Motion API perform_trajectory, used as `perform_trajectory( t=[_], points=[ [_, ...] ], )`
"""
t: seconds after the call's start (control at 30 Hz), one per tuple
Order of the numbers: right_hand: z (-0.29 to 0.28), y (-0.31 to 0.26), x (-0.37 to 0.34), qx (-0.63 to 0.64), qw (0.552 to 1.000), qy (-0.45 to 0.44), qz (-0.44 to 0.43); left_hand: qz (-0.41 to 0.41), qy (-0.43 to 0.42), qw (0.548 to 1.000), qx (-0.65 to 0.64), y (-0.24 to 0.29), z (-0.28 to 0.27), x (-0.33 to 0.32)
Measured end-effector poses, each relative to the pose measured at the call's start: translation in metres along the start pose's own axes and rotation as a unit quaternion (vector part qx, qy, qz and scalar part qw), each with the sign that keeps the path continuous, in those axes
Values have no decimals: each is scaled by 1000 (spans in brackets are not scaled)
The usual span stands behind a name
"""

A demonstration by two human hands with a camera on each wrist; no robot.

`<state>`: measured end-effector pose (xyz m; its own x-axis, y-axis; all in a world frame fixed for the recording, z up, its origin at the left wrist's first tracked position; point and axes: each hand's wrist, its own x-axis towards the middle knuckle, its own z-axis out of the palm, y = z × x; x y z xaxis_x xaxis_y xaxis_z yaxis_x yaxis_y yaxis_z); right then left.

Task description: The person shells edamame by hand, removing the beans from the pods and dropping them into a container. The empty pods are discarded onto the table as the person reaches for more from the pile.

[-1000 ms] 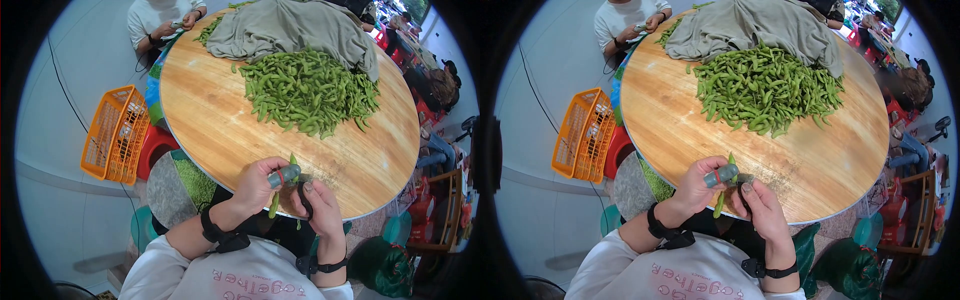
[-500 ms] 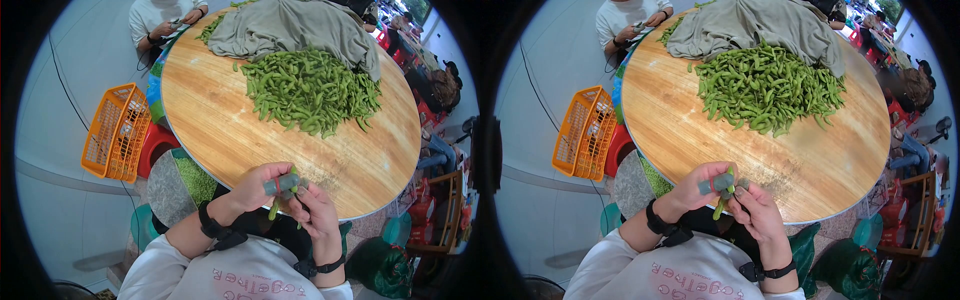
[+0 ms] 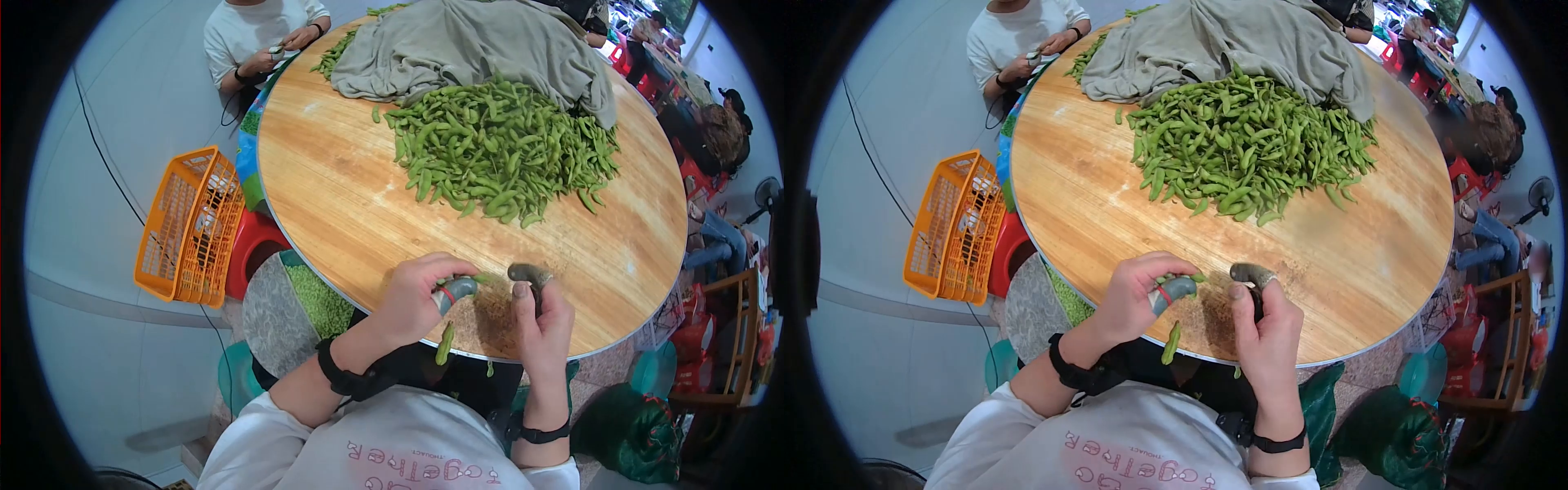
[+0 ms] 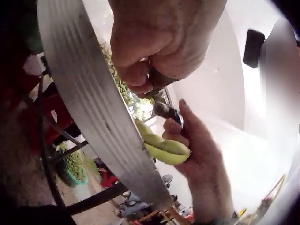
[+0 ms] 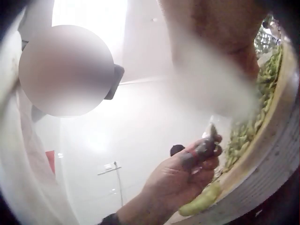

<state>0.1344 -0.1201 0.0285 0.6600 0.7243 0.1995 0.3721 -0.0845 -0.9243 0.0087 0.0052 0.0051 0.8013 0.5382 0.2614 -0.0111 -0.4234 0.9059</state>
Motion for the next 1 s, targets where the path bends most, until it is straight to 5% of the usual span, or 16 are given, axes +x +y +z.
perform_trajectory(
  t=[0.07, 0.13, 0.33, 0.4, 0.43, 0.47, 0.5, 0.6, 0.77, 1.0],
  points=[
    [-2, -11, 3, -31, 999, -13, 2, 28, -16, 998, 46, 8, 2, 0],
    [-3, -14, 5, -198, 971, -119, -68, 60, -34, 993, 93, 13, 3, 0],
    [-7, 2, 6, -181, 963, -180, -86, 66, -5, 991, 117, 13, 6, 1],
    [-8, 7, 5, -167, 965, -172, -111, -160, -55, 977, -132, 10, -1, 2],
    [-10, 7, 5, 10, 981, -188, 50, -158, -57, 977, -130, 7, -1, 4],
    [-11, 7, 5, 187, 940, -196, 206, -202, -28, 917, -343, 5, -1, 6],
    [-10, 6, 5, 188, 941, -195, 203, -236, 2, 809, -538, 3, -2, 8],
    [-7, 6, 0, 351, 881, -184, 258, -250, -67, 794, -549, 6, 9, 0],
    [-1, 2, -6, 264, 915, -202, 229, -206, -34, 825, -525, 5, 18, -6],
    [-5, -1, -11, 370, 860, -262, 237, -229, 35, 861, -453, 11, 16, -7]
  ],
)
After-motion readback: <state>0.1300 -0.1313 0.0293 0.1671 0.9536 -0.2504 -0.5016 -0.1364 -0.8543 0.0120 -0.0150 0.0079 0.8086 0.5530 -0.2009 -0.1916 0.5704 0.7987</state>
